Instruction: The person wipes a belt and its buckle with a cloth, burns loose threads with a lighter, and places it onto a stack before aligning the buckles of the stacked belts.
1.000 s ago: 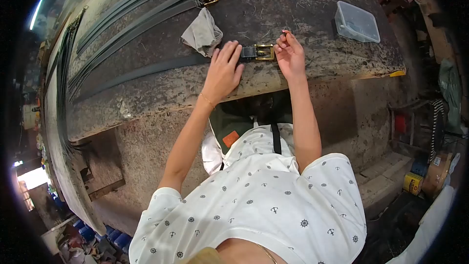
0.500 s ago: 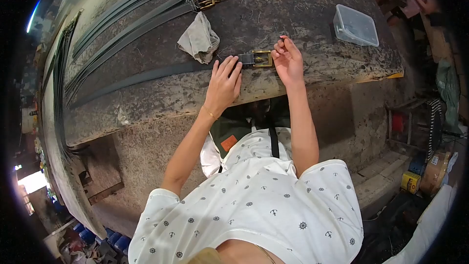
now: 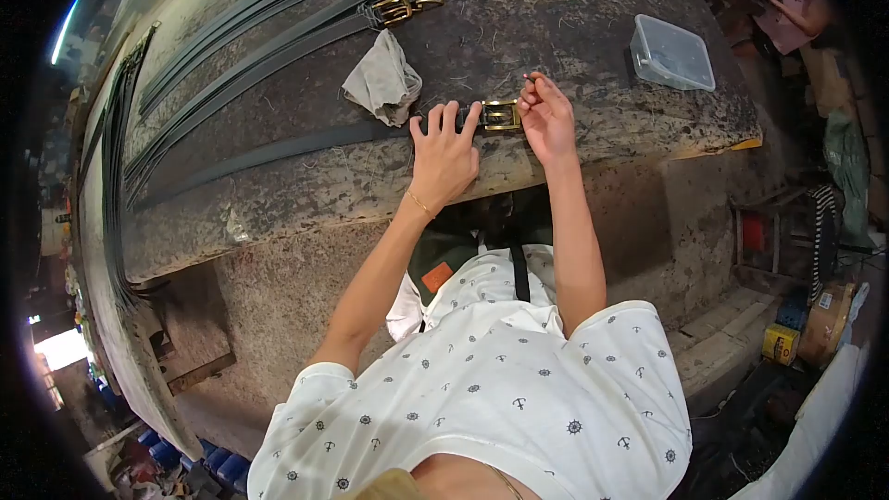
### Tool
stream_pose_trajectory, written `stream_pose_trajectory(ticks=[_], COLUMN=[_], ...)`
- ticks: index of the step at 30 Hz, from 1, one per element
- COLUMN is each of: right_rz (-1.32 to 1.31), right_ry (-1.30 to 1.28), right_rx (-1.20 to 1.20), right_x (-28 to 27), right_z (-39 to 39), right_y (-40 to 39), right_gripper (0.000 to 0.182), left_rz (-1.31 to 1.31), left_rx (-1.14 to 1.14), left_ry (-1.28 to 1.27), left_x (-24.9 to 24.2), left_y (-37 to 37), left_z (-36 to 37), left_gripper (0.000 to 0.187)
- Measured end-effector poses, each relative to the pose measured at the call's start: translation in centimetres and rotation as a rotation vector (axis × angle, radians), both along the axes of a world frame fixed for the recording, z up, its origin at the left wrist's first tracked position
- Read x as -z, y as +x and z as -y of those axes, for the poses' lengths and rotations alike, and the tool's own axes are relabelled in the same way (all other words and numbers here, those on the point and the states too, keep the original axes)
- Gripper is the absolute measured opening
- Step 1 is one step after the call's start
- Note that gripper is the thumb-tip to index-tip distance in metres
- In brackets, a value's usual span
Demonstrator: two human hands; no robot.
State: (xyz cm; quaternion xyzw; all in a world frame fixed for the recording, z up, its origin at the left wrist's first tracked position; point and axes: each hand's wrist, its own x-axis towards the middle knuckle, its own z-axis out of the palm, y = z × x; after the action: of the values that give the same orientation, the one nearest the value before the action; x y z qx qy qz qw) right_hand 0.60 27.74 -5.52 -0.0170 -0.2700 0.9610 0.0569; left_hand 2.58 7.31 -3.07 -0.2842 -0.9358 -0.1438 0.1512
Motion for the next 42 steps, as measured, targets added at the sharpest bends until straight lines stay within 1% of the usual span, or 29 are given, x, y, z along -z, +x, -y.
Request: stream_pose_trajectory(ticks=[2, 5, 12, 14, 18, 21, 24, 29, 33, 34, 37, 40, 41, 42], right_rz=[-0.004, 0.048, -0.004, 0.042, 0.046, 0.043, 0.001, 0.024, 0.08, 0.066, 0.175, 0.292, 0.292, 0.377], right_ry=[0.031, 0.082, 0.048, 0.05, 0.098, 0.079, 0.003, 0.069, 0.379, 0.5, 0.826, 1.234, 1.238, 1.504], right_rx=[0.003, 0.041, 0.047, 0.075, 0.079, 0.09, 0.076, 0.16, 0.351, 0.4, 0.525, 0.519, 0.515, 0.457], right_x=[-0.2, -0.3, -0.2, -0.4, -0.4, -0.5, -0.8, -0.3, -2.2, -2.9, -6.0, -9.2, -10.1, -11.0], right_z=[0.1, 0.3, 0.4, 0.6, 0.6, 0.4, 0.4, -2.6, -9.1, -11.1, -17.5, -23.6, -25.4, -27.1], right_y=[0.0, 0.0, -0.1, 0.0, 0.1, -0.1, -0.1, 0.8, 2.4, 2.8, 3.5, 3.5, 3.2, 2.7], right_gripper=[0.02, 0.02, 0.023, 0.025, 0.026, 0.021, 0.011, 0.011, 0.012, 0.014, 0.015, 0.018, 0.018, 0.02], left_rz=[-0.049, -0.022, -0.011, -0.013, -0.021, -0.023, -0.011, -0.048, -0.037, -0.04, -0.05, -0.05, -0.046, -0.044], left_rx=[-0.003, -0.006, 0.005, -0.002, -0.002, -0.009, -0.02, 0.009, 0.007, 0.006, -0.003, -0.009, -0.015, -0.024], left_ry=[0.054, 0.057, 0.109, 0.111, 0.123, 0.114, 0.102, 0.138, 0.139, 0.133, 0.119, 0.122, 0.119, 0.114], left_x=[0.2, 0.1, -0.2, -0.2, -0.3, -0.4, -0.2, -0.2, 0.1, 0.1, -0.2, 0.0, 0.0, 0.0], left_y=[0.1, 0.2, 0.3, 0.3, 0.3, 0.4, 0.4, 0.4, 0.4, 0.4, 0.4, 0.4, 0.4, 0.4], left_z=[0.1, 0.2, 0.3, 0.3, 0.3, 0.1, 0.1, 0.3, 0.3, 0.3, 0.3, 0.1, 0.0, 0.0], left_gripper=[0.063, 0.064, 0.063, 0.062, 0.062, 0.061, 0.06, 0.058, 0.058, 0.058, 0.058, 0.058, 0.058, 0.059])
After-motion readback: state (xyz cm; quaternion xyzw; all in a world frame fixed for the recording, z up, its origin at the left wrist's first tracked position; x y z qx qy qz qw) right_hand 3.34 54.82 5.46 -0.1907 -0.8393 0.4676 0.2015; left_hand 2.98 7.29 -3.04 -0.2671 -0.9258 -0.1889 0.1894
